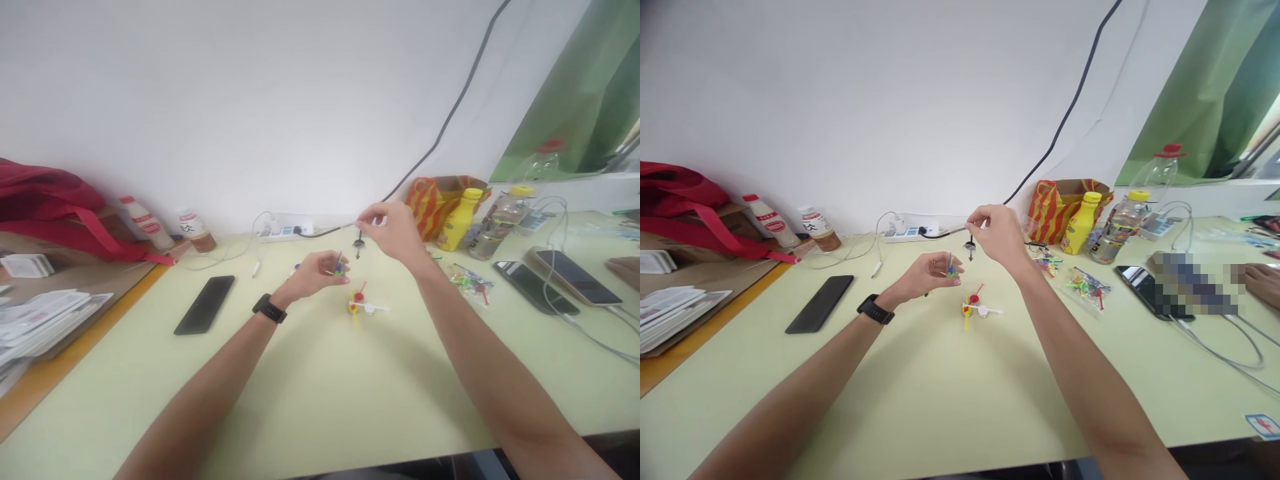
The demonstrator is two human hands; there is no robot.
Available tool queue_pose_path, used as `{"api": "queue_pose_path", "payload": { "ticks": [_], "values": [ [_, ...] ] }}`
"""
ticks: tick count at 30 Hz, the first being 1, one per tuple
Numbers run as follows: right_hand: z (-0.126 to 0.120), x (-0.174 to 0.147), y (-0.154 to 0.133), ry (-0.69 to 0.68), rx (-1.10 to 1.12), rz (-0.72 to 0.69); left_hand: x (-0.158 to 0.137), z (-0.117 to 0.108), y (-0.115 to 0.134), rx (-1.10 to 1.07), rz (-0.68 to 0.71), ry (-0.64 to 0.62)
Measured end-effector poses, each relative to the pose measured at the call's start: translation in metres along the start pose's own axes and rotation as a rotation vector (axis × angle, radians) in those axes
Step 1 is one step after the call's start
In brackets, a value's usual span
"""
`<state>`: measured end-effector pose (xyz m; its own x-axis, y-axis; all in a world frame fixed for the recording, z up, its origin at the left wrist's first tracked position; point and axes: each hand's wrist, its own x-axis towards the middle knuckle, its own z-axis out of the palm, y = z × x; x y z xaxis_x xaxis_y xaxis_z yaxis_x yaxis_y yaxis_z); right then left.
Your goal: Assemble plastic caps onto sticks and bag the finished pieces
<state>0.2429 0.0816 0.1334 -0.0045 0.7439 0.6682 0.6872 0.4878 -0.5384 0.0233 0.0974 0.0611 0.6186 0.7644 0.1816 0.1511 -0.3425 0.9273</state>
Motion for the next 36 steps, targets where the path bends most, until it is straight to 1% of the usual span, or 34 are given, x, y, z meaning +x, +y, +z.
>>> {"api": "queue_pose_path", "payload": {
  "ticks": [7,11,15,19,22,24,26,28,33,36],
  "values": [
    [0.012,-0.004,-0.003,-0.072,-0.036,-0.059,0.001,0.007,-0.003,-0.008,0.029,0.038],
    [0.011,-0.004,-0.002,-0.117,-0.013,-0.058,0.001,0.008,-0.005,-0.071,0.035,0.048],
    [-0.001,-0.004,-0.006,-0.160,0.030,-0.034,0.001,0.006,-0.007,-0.113,0.019,0.057],
    [-0.019,-0.005,-0.009,-0.322,0.073,-0.002,0.003,0.004,-0.012,-0.165,0.035,0.100],
    [-0.027,-0.004,-0.009,-0.416,0.102,-0.010,0.002,0.004,-0.011,-0.196,0.033,0.085],
    [-0.028,-0.003,-0.009,-0.401,0.123,-0.037,0.000,0.004,-0.009,-0.223,0.021,0.032],
    [-0.028,-0.002,-0.009,-0.322,0.129,-0.071,-0.001,0.004,-0.007,-0.241,0.004,-0.017],
    [-0.028,-0.002,-0.010,-0.289,0.127,-0.109,-0.002,0.004,-0.005,-0.244,-0.008,-0.030],
    [-0.029,-0.004,-0.012,-0.340,0.132,-0.134,-0.003,0.002,-0.003,-0.248,-0.021,-0.041],
    [-0.027,-0.005,-0.014,-0.404,0.153,-0.150,-0.004,0.004,-0.003,-0.247,-0.042,-0.047]
  ]
}}
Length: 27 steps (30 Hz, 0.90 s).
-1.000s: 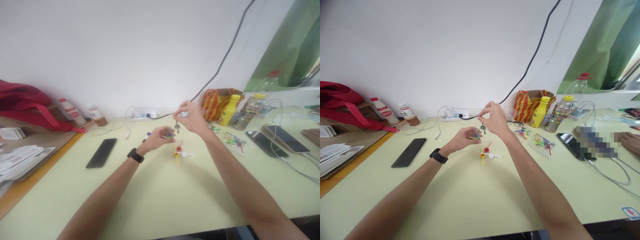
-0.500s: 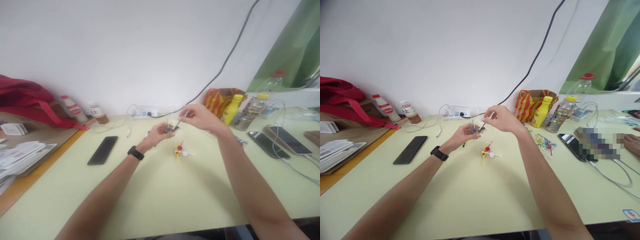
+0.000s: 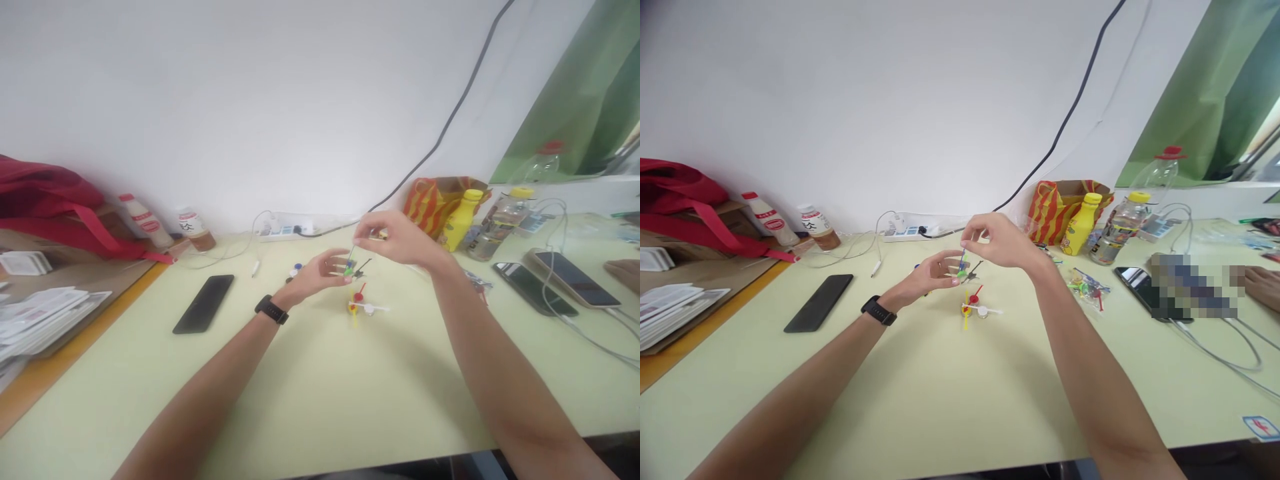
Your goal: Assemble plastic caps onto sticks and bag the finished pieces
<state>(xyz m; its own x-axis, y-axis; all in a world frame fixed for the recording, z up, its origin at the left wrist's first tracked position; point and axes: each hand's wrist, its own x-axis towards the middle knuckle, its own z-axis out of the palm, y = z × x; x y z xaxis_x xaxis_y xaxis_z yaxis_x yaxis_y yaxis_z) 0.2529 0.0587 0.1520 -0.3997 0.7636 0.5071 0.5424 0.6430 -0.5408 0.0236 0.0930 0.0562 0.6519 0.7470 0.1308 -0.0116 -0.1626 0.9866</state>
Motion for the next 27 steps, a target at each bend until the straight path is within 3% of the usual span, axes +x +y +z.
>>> {"api": "queue_pose_path", "payload": {
  "ticks": [2,7,10,16,22,27],
  "values": [
    [0.001,0.001,-0.001,0.002,0.021,-0.009,0.000,0.002,0.000,-0.001,-0.016,-0.006],
    [0.004,0.003,0.000,0.193,0.045,-0.056,-0.002,0.001,0.002,-0.036,0.018,-0.045],
    [0.006,0.003,0.004,0.070,0.026,-0.063,-0.001,-0.007,-0.001,-0.085,0.062,-0.061],
    [0.010,0.004,0.014,-0.016,-0.024,-0.003,0.006,-0.017,-0.007,-0.099,0.094,0.019],
    [0.014,0.005,0.019,-0.026,-0.084,0.019,0.007,-0.016,-0.010,-0.068,0.092,0.110],
    [0.016,0.006,0.014,-0.064,-0.002,0.019,0.007,-0.015,-0.009,-0.062,0.097,0.070]
  ]
}}
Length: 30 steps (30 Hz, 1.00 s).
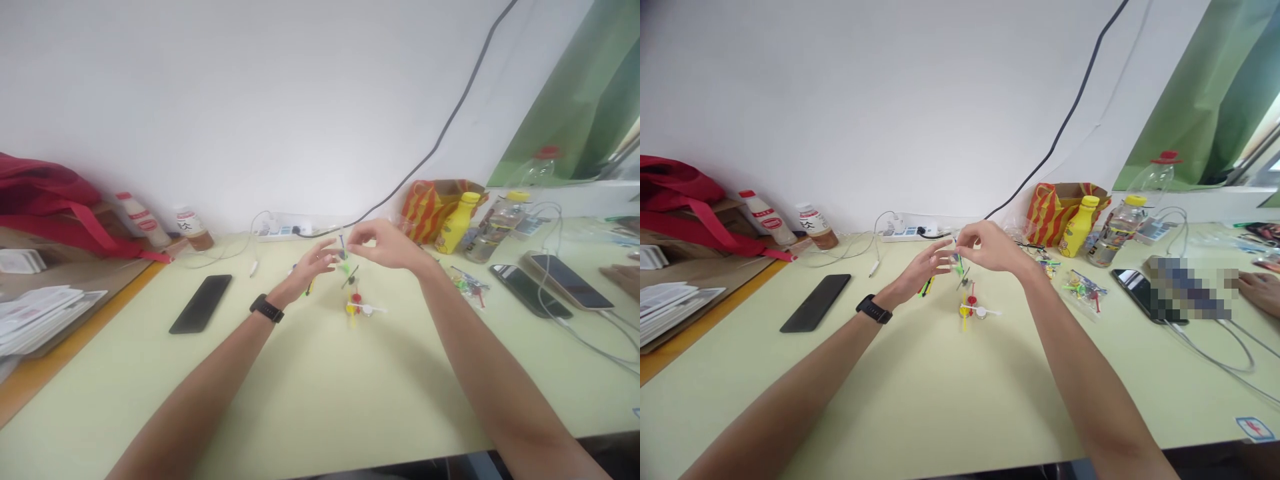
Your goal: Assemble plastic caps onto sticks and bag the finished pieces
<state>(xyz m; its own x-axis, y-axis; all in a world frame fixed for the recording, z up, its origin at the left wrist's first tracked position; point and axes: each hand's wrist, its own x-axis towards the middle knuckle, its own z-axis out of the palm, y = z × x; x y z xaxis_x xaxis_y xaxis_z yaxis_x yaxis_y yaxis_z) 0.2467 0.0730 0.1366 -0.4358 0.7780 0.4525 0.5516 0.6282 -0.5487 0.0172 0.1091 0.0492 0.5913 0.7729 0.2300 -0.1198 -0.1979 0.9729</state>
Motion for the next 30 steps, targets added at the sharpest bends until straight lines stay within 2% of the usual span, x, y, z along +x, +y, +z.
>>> {"api": "queue_pose_path", "payload": {
  "ticks": [4,9,12,14,15,16,17,19,21,22,25,30],
  "values": [
    [0.001,0.000,-0.004,0.107,0.054,-0.020,-0.002,0.007,0.004,0.014,-0.048,-0.014],
    [0.003,0.002,-0.006,0.139,0.112,-0.058,-0.005,0.016,0.003,0.001,-0.099,-0.038],
    [0.001,0.005,0.005,0.256,0.134,-0.028,-0.003,0.016,-0.001,-0.012,-0.074,0.056],
    [0.000,0.005,0.021,0.374,0.115,0.047,-0.001,0.015,-0.004,-0.060,-0.067,0.175],
    [0.000,0.004,0.030,0.381,0.080,0.095,0.001,0.014,-0.005,-0.114,-0.082,0.222],
    [0.001,0.003,0.040,0.293,0.017,0.128,0.002,0.014,-0.006,-0.180,-0.107,0.251],
    [0.002,0.001,0.049,0.151,-0.041,0.148,0.003,0.013,-0.007,-0.243,-0.131,0.263],
    [0.008,-0.004,0.063,-0.241,-0.062,0.152,0.004,0.013,-0.008,-0.291,-0.159,0.257],
    [0.018,-0.007,0.071,-0.546,-0.018,0.175,0.004,0.012,-0.010,-0.208,-0.143,0.274],
    [0.023,-0.008,0.073,-0.637,0.005,0.194,0.004,0.011,-0.011,-0.140,-0.127,0.291],
    [0.033,-0.007,0.078,-0.729,0.043,0.238,0.003,0.006,-0.014,0.072,-0.104,0.340],
    [0.024,-0.007,0.093,-0.695,0.052,0.258,0.002,0.000,-0.018,0.303,-0.142,0.367]
  ]
}}
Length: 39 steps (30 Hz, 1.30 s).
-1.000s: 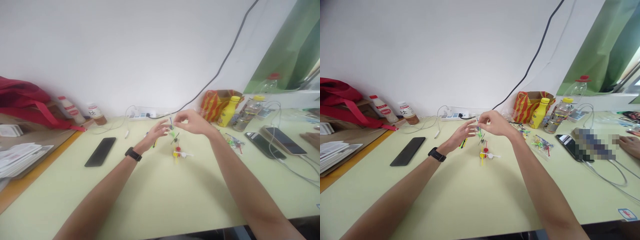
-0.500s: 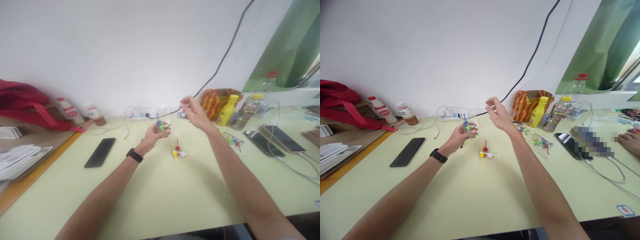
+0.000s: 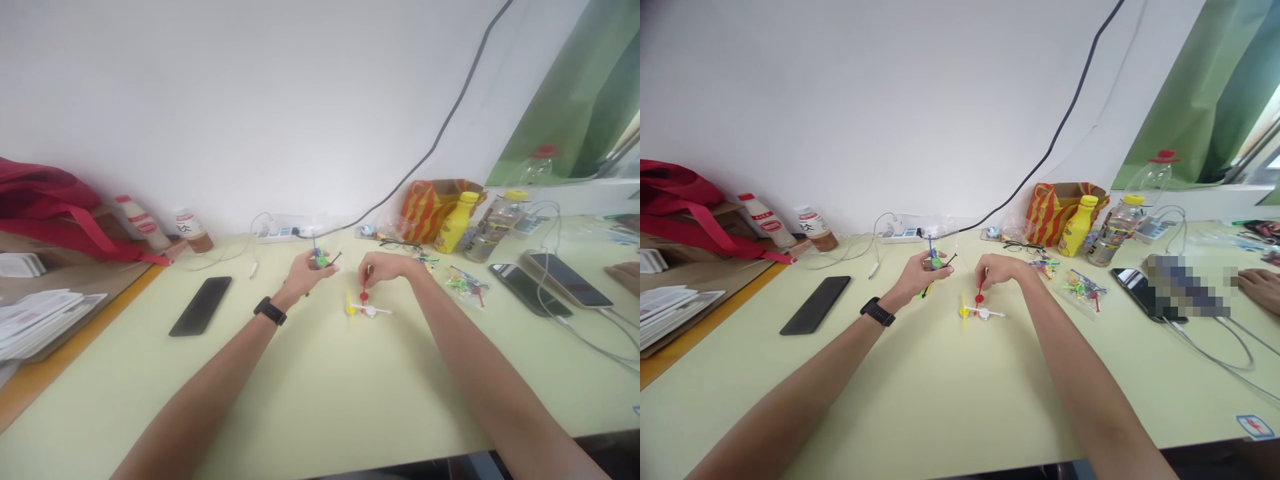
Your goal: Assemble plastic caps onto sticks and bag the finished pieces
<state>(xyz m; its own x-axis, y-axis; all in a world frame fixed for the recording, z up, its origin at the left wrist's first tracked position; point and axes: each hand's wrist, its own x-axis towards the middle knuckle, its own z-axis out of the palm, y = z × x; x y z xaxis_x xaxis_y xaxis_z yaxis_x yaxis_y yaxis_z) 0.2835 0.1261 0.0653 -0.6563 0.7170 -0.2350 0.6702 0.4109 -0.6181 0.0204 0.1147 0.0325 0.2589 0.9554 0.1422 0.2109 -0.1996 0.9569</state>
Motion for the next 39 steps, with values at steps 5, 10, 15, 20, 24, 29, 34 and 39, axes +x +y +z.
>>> {"api": "queue_pose_path", "payload": {
  "ticks": [5,10,15,20,24,29,34,39],
  "values": [
    [-0.022,-0.028,0.006,0.172,0.015,0.032,-0.001,0.000,0.000,-0.002,0.008,-0.047],
    [-0.045,-0.065,-0.008,0.336,-0.012,0.086,-0.002,0.002,0.000,0.033,0.028,-0.089],
    [-0.051,-0.085,-0.037,0.755,0.130,-0.052,-0.002,0.006,-0.006,0.114,0.071,-0.144],
    [-0.044,-0.079,-0.069,0.978,0.124,-0.156,-0.001,0.010,-0.013,0.143,0.149,-0.182],
    [-0.036,-0.063,-0.079,0.988,-0.016,-0.150,-0.003,0.015,-0.012,0.123,0.198,-0.208],
    [-0.025,-0.044,-0.079,1.002,-0.171,-0.041,-0.007,0.020,-0.005,0.190,0.265,-0.181],
    [-0.021,-0.039,-0.081,1.022,-0.226,0.040,-0.009,0.022,0.000,0.259,0.289,-0.170],
    [-0.020,-0.040,-0.081,0.957,-0.217,0.138,-0.010,0.023,0.001,0.261,0.281,-0.180]
  ]
}}
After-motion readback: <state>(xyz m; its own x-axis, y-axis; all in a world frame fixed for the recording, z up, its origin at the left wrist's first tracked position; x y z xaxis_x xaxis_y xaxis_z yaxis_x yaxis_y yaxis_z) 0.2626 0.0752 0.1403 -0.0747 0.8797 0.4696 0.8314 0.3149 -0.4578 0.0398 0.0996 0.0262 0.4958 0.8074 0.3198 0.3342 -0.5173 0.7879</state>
